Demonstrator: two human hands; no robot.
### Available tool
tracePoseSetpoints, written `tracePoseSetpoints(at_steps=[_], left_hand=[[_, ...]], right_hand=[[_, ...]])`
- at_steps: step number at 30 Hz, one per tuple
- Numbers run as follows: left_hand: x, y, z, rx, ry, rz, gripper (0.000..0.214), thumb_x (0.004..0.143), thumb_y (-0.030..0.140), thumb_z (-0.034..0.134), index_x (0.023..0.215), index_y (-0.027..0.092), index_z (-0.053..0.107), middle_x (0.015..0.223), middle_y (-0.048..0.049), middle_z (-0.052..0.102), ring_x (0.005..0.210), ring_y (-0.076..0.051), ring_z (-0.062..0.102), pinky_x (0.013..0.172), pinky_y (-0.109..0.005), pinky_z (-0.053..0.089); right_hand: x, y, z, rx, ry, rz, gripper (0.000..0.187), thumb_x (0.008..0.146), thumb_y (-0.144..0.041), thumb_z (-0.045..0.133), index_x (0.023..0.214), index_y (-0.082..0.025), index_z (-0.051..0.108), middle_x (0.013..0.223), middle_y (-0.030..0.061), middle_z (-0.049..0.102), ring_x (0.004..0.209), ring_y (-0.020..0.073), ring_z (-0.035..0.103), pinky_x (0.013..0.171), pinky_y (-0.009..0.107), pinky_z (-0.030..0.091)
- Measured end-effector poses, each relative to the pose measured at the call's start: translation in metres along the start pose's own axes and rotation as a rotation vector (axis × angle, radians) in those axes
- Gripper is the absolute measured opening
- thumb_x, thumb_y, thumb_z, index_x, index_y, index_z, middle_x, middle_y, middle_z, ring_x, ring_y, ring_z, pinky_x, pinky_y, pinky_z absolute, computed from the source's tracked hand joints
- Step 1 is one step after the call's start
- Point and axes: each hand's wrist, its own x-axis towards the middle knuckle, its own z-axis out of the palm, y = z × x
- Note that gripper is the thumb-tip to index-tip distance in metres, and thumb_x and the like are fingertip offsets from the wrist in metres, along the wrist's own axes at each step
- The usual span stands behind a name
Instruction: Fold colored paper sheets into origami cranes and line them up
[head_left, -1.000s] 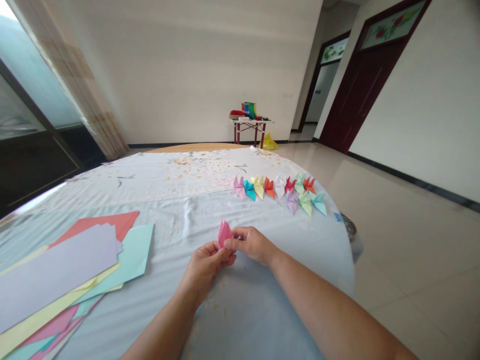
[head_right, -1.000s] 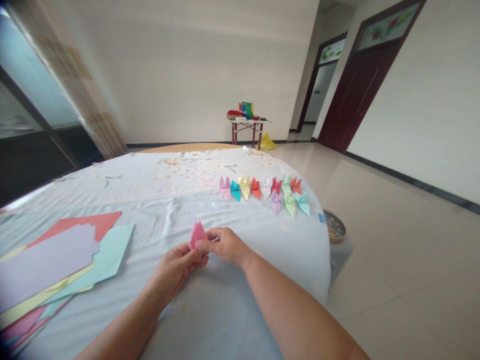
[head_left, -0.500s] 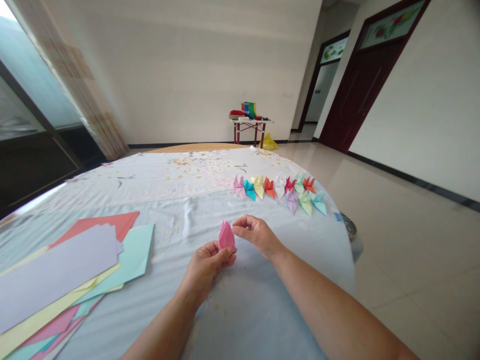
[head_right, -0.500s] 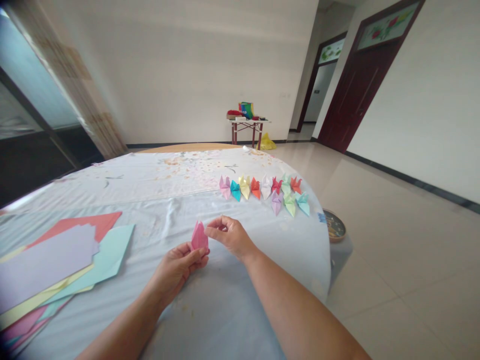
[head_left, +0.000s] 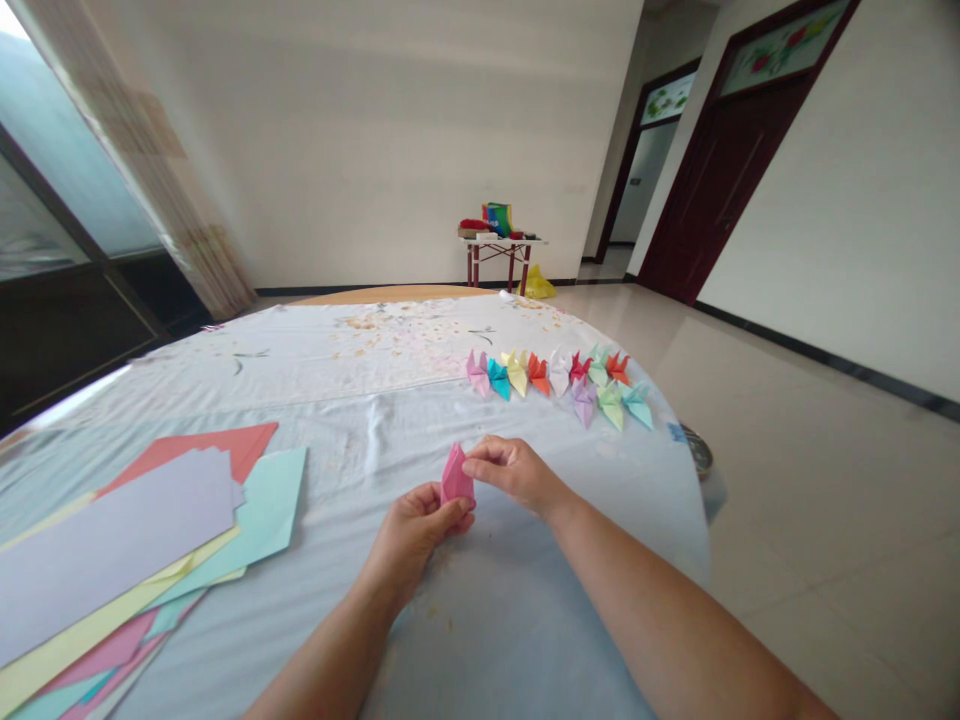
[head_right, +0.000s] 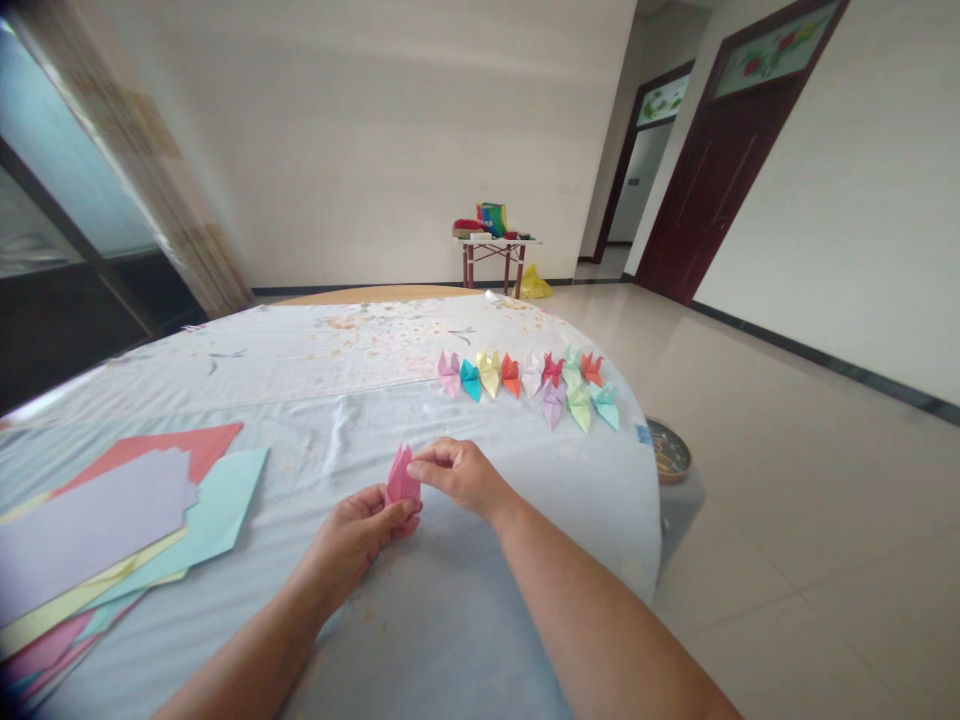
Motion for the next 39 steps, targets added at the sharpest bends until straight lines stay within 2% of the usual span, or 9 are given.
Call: tracePoseSetpoints(at_steps=[7,13,19,25,33,39], left_hand=[[0.002,-0.002,-0.001,0.018,-0.032,-0.022,0.027,0.055,0.031,0.077,0.071,0.014,0.064,0.063,0.0007,0.06,0.057,-0.007,0.051,0.057,-0.018,0.042],[0.003,-0.002,-0.001,0.037,-0.039,-0.013,0.024,0.057,0.03,0.076,0.071,0.014,0.063,0.062,0.002,0.059,0.056,-0.006,0.05,0.058,-0.017,0.042],[0.003,-0.003,-0.001,0.016,-0.018,0.014,0.026,0.063,0.035,0.071,0.073,0.012,0.064,0.07,-0.0023,0.063,0.062,-0.009,0.054,0.065,-0.02,0.044],[0.003,-0.004,-0.001,0.024,0.04,-0.022,0.028,0.058,0.035,0.074,0.07,0.013,0.064,0.069,-0.0035,0.064,0.06,-0.009,0.055,0.061,-0.019,0.043],[0.003,-0.003,-0.002,-0.01,-0.002,-0.023,0.026,0.061,0.034,0.073,0.07,0.012,0.065,0.068,-0.0037,0.063,0.058,-0.008,0.054,0.059,-0.019,0.043],[0.003,-0.003,-0.003,0.01,-0.017,-0.022,0.028,0.06,0.035,0.074,0.073,0.011,0.065,0.068,-0.0036,0.064,0.06,-0.008,0.055,0.061,-0.019,0.043]], right_hand=[[0.0,0.004,0.003,0.167,0.014,0.081,0.022,0.069,-0.034,0.066,0.075,-0.013,0.063,0.071,-0.0001,0.062,0.065,0.0105,0.053,0.066,0.024,0.041],[0.0,0.004,0.007,0.122,0.067,0.085,0.024,0.069,-0.037,0.066,0.072,-0.013,0.063,0.068,-0.0007,0.061,0.063,0.0103,0.053,0.063,0.023,0.041],[0.001,0.005,0.007,0.055,0.085,0.06,0.025,0.07,-0.038,0.064,0.072,-0.013,0.062,0.068,0.0002,0.061,0.062,0.0109,0.054,0.062,0.023,0.042],[0.002,0.007,0.009,0.011,0.092,0.057,0.027,0.071,-0.04,0.063,0.076,-0.013,0.064,0.072,0.002,0.064,0.066,0.0128,0.056,0.065,0.024,0.043],[0.0,0.001,-0.001,0.036,-0.041,0.153,0.028,0.069,-0.039,0.065,0.079,-0.013,0.065,0.076,0.0025,0.066,0.07,0.0138,0.058,0.069,0.026,0.043],[0.0,0.004,-0.002,0.116,-0.076,0.182,0.028,0.064,-0.036,0.07,0.079,-0.013,0.064,0.072,0.0007,0.064,0.065,0.0116,0.057,0.067,0.025,0.043]])
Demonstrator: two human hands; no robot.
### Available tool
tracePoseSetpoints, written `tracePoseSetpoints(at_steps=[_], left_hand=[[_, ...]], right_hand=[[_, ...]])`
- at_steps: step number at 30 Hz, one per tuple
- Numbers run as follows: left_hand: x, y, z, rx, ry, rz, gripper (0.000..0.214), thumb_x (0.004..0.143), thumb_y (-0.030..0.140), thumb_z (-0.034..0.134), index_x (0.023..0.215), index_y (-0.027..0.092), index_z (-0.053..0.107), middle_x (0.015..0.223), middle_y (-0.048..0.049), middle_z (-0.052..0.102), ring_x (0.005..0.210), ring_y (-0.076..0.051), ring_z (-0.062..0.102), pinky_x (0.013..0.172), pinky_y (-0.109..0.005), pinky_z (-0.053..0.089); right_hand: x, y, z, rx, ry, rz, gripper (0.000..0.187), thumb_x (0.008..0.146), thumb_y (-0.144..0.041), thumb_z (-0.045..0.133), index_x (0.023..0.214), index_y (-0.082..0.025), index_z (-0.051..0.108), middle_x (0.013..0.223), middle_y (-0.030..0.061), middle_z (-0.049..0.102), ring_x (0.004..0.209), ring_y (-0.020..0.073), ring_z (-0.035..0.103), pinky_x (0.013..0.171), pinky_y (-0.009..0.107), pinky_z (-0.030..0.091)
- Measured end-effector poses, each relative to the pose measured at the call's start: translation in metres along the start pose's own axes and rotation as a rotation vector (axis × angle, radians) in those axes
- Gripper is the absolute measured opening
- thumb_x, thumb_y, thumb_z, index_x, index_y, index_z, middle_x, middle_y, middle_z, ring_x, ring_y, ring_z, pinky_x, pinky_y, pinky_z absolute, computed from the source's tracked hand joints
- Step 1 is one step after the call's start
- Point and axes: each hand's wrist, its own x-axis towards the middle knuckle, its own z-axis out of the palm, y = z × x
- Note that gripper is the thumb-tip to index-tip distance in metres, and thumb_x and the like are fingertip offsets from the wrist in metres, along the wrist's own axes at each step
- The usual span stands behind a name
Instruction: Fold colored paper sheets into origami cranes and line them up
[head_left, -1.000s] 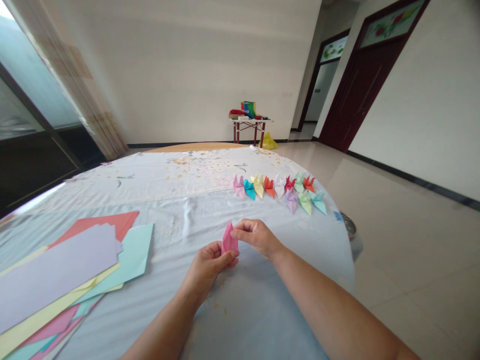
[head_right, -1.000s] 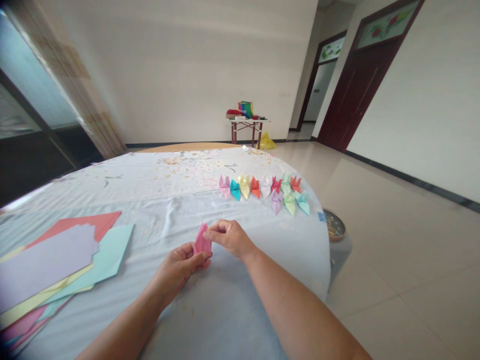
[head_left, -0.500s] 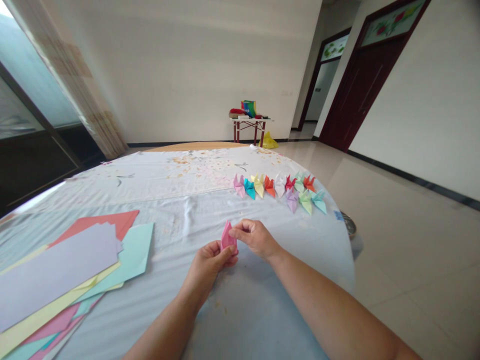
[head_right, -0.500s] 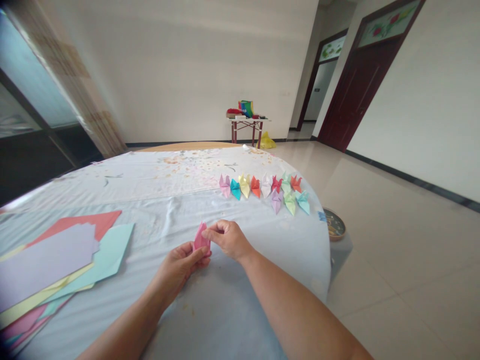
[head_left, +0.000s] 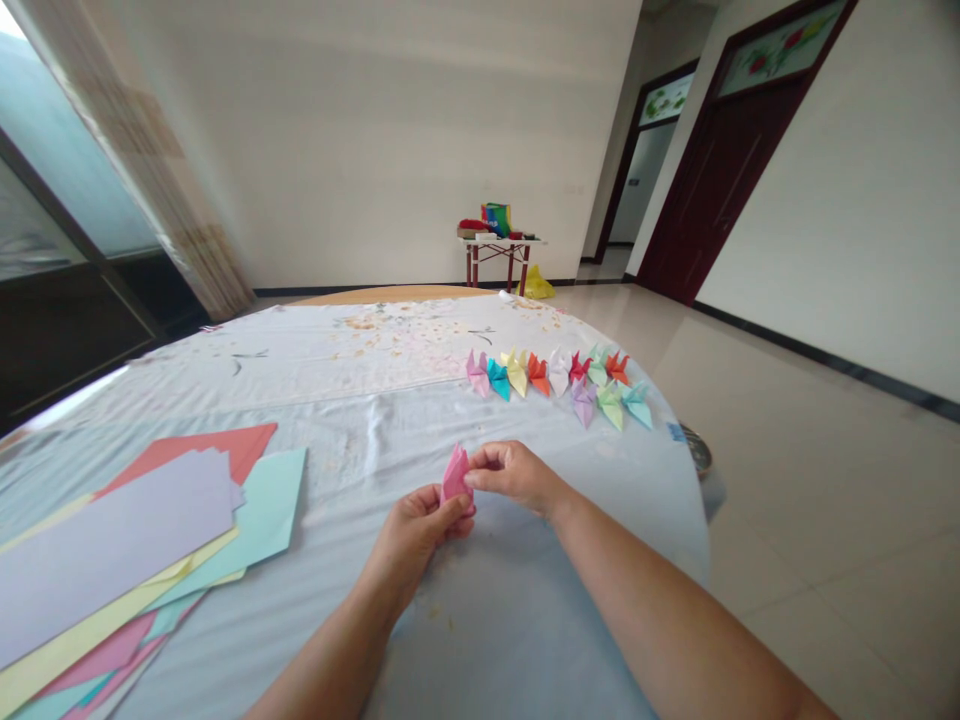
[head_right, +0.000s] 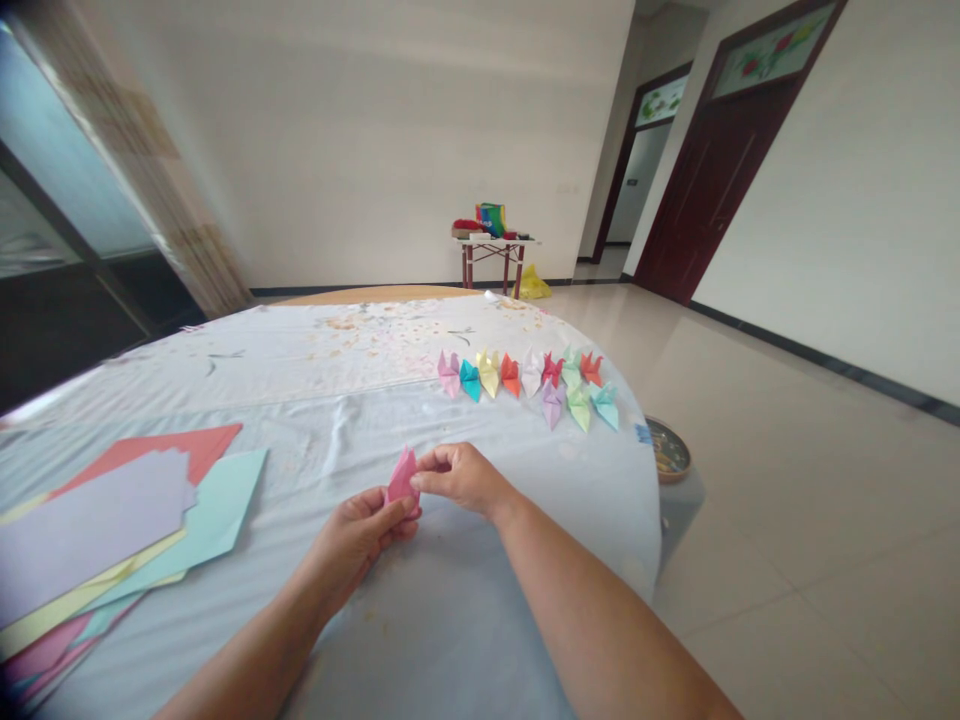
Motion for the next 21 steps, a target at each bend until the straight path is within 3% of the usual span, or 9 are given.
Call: tracePoseSetpoints(at_steps=[21], left_hand=[[0.0034,-0.0041,-0.0007,0.062,0.024,0.003,0.027,0.056,0.033,0.076,0.07,0.014,0.064,0.062,0.0008,0.063,0.054,-0.007,0.053,0.057,-0.019,0.042]], right_hand=[[0.0009,0.004,0.0029,0.01,0.023,0.043,0.031,0.062,-0.039,0.071,0.075,-0.012,0.064,0.067,0.0011,0.064,0.062,0.013,0.057,0.065,0.028,0.043]])
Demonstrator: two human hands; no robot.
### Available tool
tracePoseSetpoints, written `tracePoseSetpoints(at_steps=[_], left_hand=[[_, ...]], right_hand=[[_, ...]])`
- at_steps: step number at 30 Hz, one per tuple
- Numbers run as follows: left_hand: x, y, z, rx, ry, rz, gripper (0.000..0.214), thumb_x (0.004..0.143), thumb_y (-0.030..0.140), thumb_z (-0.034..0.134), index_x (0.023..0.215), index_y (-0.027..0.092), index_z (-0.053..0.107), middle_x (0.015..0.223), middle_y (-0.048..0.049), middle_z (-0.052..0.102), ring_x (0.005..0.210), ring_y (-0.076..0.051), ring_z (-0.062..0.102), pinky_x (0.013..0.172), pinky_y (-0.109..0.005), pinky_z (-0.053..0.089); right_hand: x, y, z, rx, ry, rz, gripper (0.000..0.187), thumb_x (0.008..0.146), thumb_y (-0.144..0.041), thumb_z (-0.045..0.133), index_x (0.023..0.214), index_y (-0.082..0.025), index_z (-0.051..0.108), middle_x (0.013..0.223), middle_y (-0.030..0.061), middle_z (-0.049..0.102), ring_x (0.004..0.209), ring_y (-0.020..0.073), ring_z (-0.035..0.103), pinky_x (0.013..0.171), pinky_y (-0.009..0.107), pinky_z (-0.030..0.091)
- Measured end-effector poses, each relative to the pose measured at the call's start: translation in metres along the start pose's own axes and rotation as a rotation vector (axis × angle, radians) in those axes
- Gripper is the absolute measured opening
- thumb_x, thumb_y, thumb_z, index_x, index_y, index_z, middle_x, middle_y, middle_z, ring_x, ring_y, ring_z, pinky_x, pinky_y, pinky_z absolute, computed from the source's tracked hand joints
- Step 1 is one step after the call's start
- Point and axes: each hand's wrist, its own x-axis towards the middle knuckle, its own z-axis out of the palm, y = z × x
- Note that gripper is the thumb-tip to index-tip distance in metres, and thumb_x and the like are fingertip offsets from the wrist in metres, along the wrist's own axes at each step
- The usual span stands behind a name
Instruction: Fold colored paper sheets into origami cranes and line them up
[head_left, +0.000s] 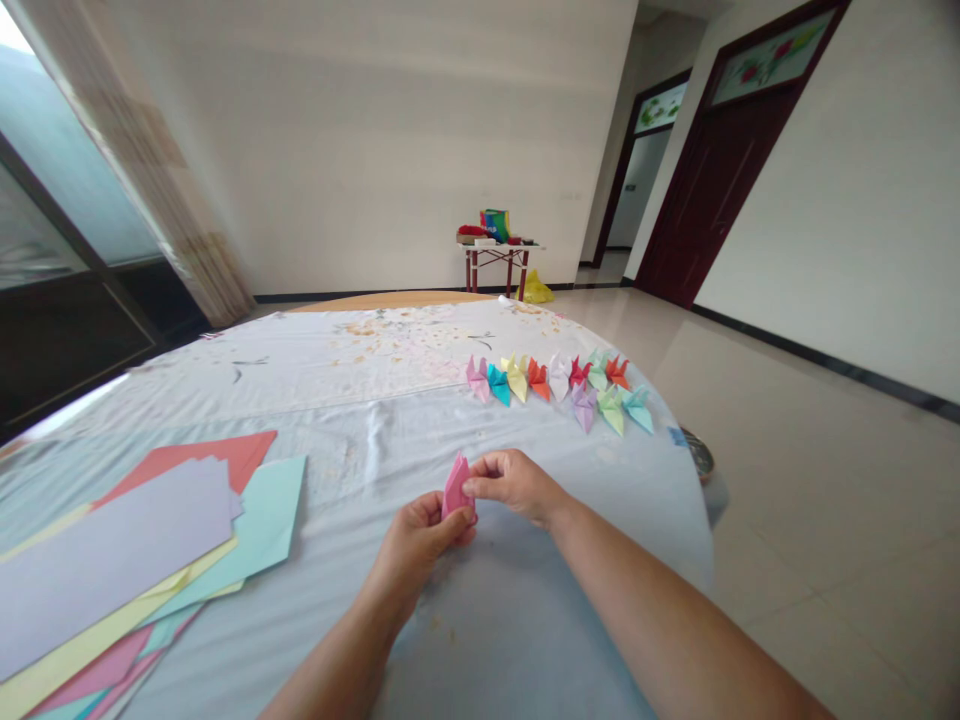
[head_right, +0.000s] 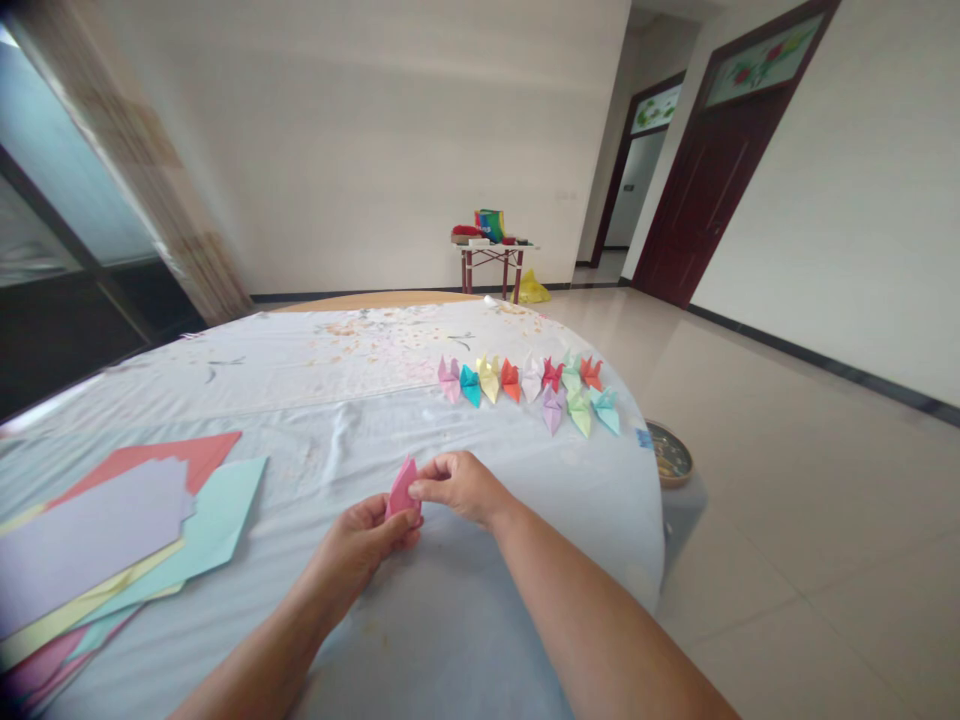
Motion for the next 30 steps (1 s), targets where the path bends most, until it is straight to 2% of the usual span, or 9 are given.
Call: tracePoseSetpoints(at_steps=[12,22,25,30], left_hand=[[-0.003,0.005,0.001,0.054,-0.009,-0.016,0.029,0.054,0.036,0.075,0.07,0.014,0.065,0.063,-0.0003,0.063,0.053,-0.008,0.054,0.055,-0.019,0.041],[-0.01,0.011,0.007,0.166,0.003,-0.013,0.029,0.053,0.04,0.075,0.061,0.014,0.063,0.051,-0.0003,0.062,0.045,-0.008,0.049,0.044,-0.017,0.032],[-0.012,0.012,0.01,0.166,-0.009,-0.014,0.027,0.052,0.038,0.075,0.057,0.015,0.062,0.049,0.0005,0.06,0.043,-0.007,0.047,0.043,-0.017,0.03],[-0.011,0.011,0.01,0.129,0.006,-0.026,0.028,0.05,0.038,0.076,0.056,0.015,0.061,0.049,0.0001,0.06,0.043,-0.008,0.048,0.044,-0.018,0.033]], right_hand=[[-0.001,-0.006,-0.003,0.127,-0.03,0.064,0.03,0.055,-0.034,0.075,0.073,-0.011,0.067,0.07,0.0025,0.066,0.064,0.0129,0.057,0.069,0.028,0.042],[-0.002,-0.007,-0.001,0.311,-0.009,0.015,0.018,0.056,-0.025,0.074,0.066,-0.013,0.066,0.066,-0.0002,0.063,0.063,0.0107,0.053,0.071,0.026,0.037],[-0.001,-0.01,-0.003,0.363,0.052,0.0,0.017,0.056,-0.025,0.074,0.065,-0.014,0.065,0.064,-0.0014,0.061,0.061,0.009,0.049,0.069,0.025,0.035],[0.003,-0.011,-0.011,0.368,0.262,-0.056,0.025,0.056,-0.035,0.074,0.067,-0.016,0.062,0.062,-0.0026,0.055,0.059,0.0082,0.043,0.064,0.024,0.033]])
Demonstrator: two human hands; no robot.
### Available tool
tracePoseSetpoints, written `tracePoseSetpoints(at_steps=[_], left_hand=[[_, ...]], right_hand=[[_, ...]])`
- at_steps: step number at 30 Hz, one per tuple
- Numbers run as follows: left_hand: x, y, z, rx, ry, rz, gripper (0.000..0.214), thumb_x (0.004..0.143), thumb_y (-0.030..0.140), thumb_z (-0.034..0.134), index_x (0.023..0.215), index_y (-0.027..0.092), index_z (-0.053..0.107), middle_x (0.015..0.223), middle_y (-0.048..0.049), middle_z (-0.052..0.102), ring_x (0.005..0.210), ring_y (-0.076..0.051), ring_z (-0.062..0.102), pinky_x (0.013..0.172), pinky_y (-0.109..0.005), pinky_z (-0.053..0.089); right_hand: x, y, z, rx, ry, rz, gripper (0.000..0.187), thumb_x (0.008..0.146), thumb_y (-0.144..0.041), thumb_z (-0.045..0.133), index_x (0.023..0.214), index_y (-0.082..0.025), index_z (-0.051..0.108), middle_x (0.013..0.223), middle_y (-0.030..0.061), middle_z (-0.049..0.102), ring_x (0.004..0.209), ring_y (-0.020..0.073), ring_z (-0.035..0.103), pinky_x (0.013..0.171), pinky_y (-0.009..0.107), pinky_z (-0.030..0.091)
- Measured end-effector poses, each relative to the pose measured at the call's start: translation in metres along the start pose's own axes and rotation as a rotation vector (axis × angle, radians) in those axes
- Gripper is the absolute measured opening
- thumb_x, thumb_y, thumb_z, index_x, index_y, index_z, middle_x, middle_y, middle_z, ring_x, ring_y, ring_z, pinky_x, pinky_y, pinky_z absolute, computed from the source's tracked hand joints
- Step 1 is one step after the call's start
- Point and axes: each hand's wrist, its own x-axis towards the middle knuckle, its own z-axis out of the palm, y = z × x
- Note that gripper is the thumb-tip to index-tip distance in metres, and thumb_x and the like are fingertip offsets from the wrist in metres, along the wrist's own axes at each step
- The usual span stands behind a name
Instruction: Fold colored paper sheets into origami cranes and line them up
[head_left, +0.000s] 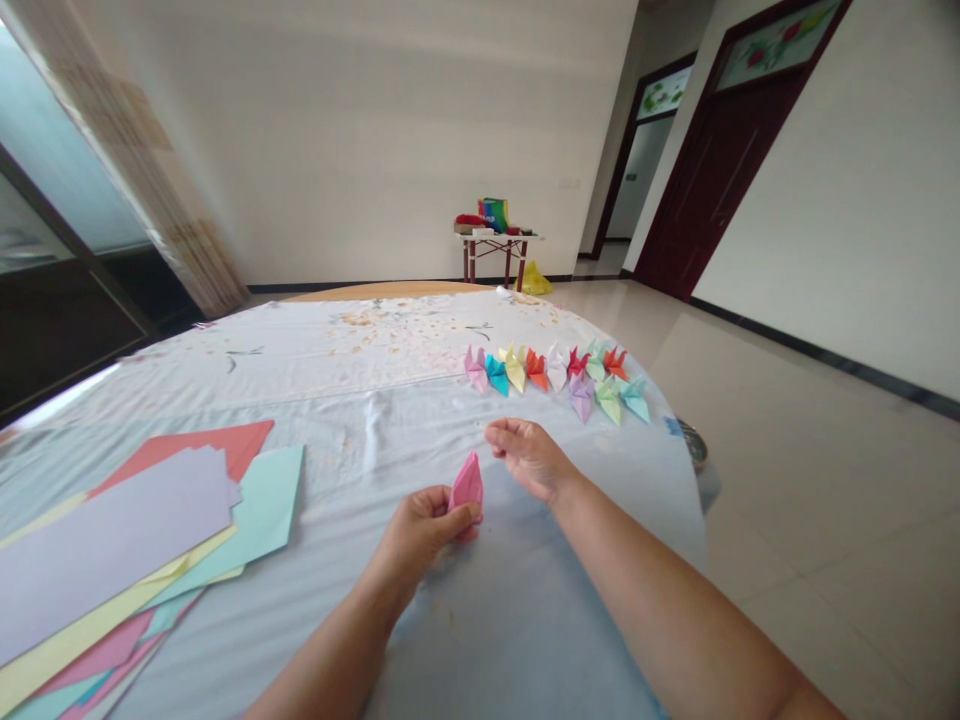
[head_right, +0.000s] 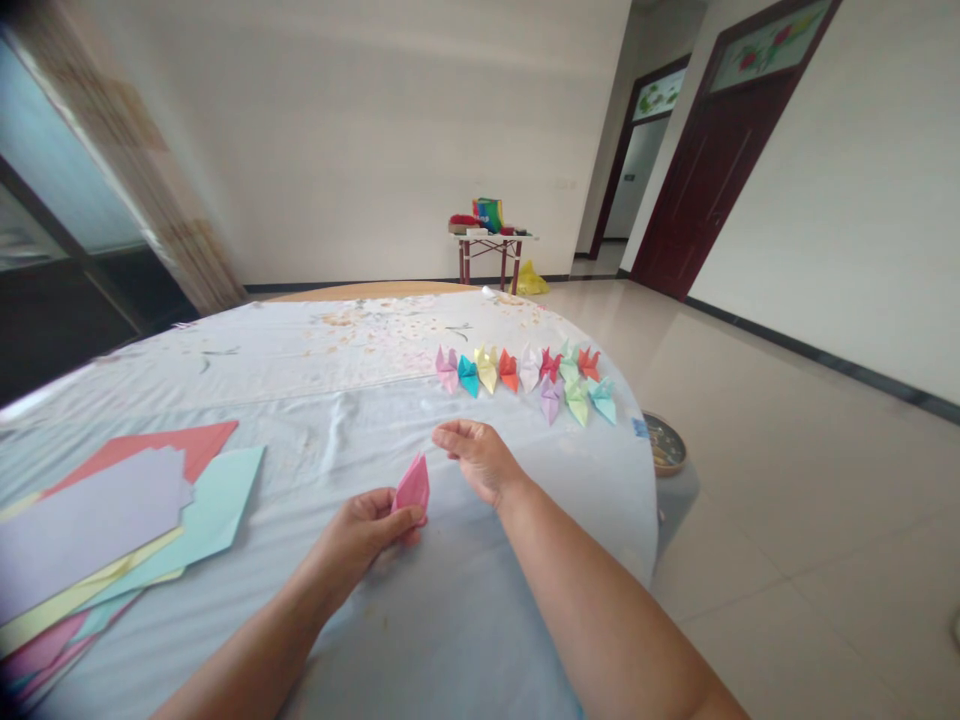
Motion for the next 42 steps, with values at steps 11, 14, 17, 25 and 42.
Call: tracePoseSetpoints(at_steps=[11,14,17,25,42], left_hand=[[0.007,-0.008,-0.004,-0.114,0.044,-0.01,0.025,0.055,0.033,0.075,0.064,0.014,0.062,0.06,-0.0007,0.063,0.05,-0.008,0.054,0.053,-0.019,0.042],[0.007,-0.008,-0.002,-0.091,0.049,-0.01,0.024,0.055,0.032,0.075,0.063,0.014,0.061,0.057,0.0007,0.062,0.05,-0.008,0.053,0.053,-0.019,0.041],[0.005,-0.006,-0.001,-0.074,0.054,-0.007,0.024,0.055,0.032,0.075,0.062,0.014,0.061,0.054,0.0016,0.061,0.049,-0.008,0.052,0.052,-0.018,0.04],[0.007,-0.008,-0.003,-0.079,0.016,0.005,0.025,0.056,0.033,0.074,0.064,0.013,0.06,0.055,0.0013,0.061,0.049,-0.007,0.051,0.051,-0.018,0.038],[0.009,-0.01,-0.004,-0.082,-0.015,0.01,0.026,0.054,0.033,0.075,0.063,0.013,0.061,0.054,0.0017,0.059,0.049,-0.008,0.05,0.051,-0.019,0.037]], right_hand=[[-0.006,0.012,0.006,-0.5,-0.14,-0.093,0.033,0.065,-0.046,0.067,0.073,-0.014,0.06,0.064,-0.0015,0.056,0.058,0.0095,0.045,0.058,0.023,0.037],[-0.006,0.012,0.007,-0.449,-0.166,-0.081,0.032,0.064,-0.044,0.068,0.072,-0.014,0.06,0.064,-0.0014,0.057,0.058,0.0096,0.047,0.058,0.023,0.038],[-0.007,0.01,0.009,-0.388,-0.193,-0.072,0.03,0.063,-0.042,0.069,0.072,-0.014,0.062,0.065,-0.0013,0.059,0.058,0.0101,0.05,0.06,0.024,0.039],[-0.009,0.008,0.01,-0.342,-0.204,-0.076,0.025,0.065,-0.038,0.069,0.071,-0.013,0.064,0.068,-0.0003,0.061,0.062,0.0106,0.053,0.062,0.024,0.04],[-0.009,0.009,0.012,-0.527,-0.185,-0.155,0.03,0.066,-0.044,0.067,0.068,-0.014,0.063,0.066,-0.0006,0.057,0.063,0.0109,0.05,0.062,0.023,0.039]])
